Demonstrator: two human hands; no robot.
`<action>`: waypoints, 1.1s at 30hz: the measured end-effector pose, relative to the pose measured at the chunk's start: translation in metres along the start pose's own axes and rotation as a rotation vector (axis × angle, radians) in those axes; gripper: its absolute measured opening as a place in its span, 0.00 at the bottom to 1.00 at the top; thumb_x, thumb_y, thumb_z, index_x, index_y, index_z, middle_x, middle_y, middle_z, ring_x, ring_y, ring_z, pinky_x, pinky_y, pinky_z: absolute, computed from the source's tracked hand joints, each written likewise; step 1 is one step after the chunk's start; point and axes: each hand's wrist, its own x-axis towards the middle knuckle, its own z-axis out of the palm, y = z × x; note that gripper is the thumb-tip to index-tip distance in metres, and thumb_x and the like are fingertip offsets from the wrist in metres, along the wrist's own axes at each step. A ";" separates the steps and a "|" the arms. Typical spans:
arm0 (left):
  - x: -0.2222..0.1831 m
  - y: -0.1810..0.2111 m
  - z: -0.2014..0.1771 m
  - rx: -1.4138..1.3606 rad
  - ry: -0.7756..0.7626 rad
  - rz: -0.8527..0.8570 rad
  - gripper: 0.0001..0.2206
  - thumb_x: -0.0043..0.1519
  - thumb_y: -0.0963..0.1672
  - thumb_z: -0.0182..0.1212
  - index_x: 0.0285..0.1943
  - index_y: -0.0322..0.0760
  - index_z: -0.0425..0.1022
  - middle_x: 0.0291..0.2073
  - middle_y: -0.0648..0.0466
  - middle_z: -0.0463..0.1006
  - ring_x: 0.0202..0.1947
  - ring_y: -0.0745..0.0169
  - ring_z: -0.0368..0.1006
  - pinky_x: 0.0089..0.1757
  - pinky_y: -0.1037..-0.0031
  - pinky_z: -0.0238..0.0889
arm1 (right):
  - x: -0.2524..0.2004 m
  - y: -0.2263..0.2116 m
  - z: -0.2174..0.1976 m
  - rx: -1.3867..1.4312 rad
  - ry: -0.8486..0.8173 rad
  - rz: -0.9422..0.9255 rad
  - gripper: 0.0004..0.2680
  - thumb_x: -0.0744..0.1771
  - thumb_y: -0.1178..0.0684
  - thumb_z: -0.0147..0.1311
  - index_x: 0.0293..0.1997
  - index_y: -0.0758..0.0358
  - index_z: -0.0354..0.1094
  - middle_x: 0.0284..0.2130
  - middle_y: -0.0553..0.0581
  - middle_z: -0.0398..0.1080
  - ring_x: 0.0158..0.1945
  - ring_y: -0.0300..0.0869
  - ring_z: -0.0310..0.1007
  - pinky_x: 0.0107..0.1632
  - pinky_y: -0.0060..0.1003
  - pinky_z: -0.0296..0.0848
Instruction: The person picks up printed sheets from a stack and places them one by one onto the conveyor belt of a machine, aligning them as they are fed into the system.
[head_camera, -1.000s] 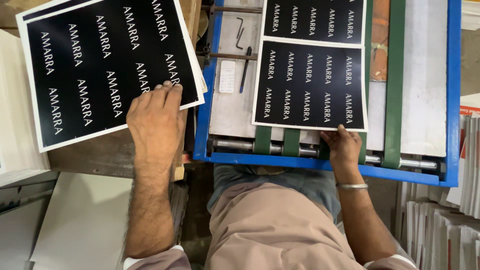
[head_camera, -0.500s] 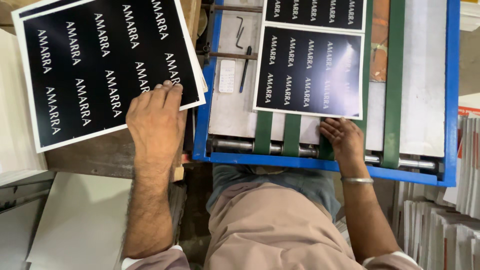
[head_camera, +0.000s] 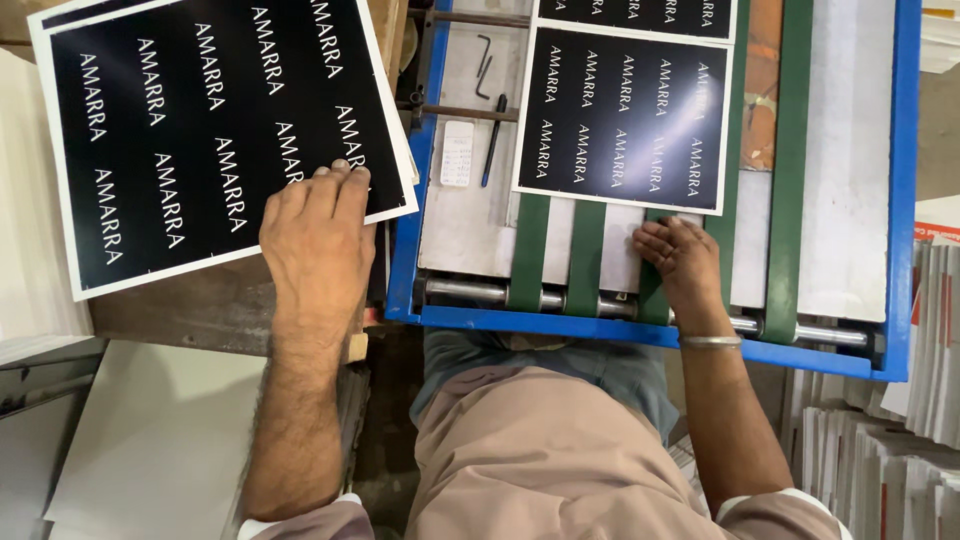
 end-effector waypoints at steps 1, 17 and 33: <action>0.001 0.001 -0.001 -0.004 0.002 0.008 0.18 0.58 0.40 0.71 0.59 0.34 0.79 0.54 0.51 0.80 0.53 0.55 0.74 0.53 0.62 0.67 | -0.004 0.000 0.001 -0.013 0.009 0.007 0.12 0.72 0.54 0.46 0.57 0.77 0.59 0.45 0.71 0.73 0.45 0.54 0.80 0.51 0.45 0.82; 0.034 0.115 0.013 -0.036 -0.095 0.305 0.19 0.60 0.43 0.58 0.59 0.28 0.76 0.53 0.46 0.78 0.55 0.54 0.73 0.54 0.64 0.64 | -0.099 -0.038 0.154 0.230 -0.689 -0.024 0.08 0.77 0.56 0.47 0.55 0.75 0.64 0.40 0.58 0.68 0.45 0.41 0.68 0.50 0.38 0.70; 0.016 -0.007 0.002 0.235 -0.111 0.089 0.18 0.68 0.43 0.62 0.66 0.31 0.74 0.62 0.47 0.77 0.65 0.53 0.71 0.61 0.64 0.64 | 0.008 -0.008 -0.023 0.063 0.225 -0.318 0.05 0.73 0.60 0.52 0.44 0.67 0.59 0.33 0.62 0.72 0.32 0.46 0.77 0.40 0.46 0.84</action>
